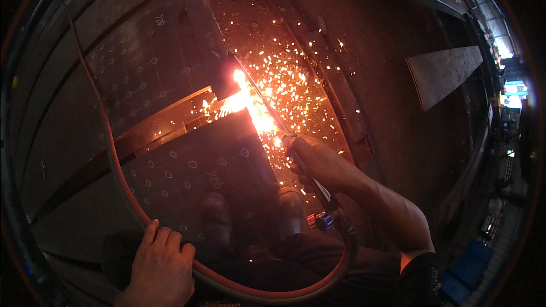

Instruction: The person uses a handheld cutting torch to cut along marked lines on large metal sheets. They move between sheets, ignite the torch, and cut straight lines, producing sparks and molten metal. The person repositions the torch and walks to different sections of the sheets to continue cutting.

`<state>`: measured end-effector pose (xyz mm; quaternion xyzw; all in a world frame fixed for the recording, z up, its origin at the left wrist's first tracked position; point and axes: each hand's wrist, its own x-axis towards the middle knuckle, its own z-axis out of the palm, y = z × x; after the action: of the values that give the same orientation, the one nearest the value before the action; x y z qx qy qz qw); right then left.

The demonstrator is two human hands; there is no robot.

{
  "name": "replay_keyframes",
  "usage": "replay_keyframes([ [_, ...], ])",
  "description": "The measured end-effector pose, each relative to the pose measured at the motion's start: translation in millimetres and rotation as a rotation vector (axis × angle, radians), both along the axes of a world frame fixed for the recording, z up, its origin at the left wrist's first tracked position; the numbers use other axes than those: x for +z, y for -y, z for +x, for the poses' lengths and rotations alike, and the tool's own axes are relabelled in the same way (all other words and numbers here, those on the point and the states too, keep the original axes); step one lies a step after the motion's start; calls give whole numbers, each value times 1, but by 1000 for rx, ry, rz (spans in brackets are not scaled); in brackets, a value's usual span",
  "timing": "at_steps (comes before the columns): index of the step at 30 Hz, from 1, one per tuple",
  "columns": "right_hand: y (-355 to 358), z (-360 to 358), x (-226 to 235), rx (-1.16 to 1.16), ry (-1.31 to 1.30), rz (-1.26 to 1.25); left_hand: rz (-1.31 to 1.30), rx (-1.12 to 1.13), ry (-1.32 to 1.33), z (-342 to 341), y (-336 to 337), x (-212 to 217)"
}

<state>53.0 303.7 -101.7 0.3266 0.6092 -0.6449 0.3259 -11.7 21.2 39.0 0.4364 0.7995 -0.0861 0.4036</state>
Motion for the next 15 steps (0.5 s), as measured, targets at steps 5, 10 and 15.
replay_keyframes([
  [5, -2, -3, -3, -38, -84, 24, -49, -46, 34, -3, 1, 2],
  [10, -18, -22, -4, -182, -188, 132, -101, -120, -26, -3, 1, 5],
  [15, -35, -17, -40, 14, -446, 280, -145, -185, 4, -3, -3, -3],
])
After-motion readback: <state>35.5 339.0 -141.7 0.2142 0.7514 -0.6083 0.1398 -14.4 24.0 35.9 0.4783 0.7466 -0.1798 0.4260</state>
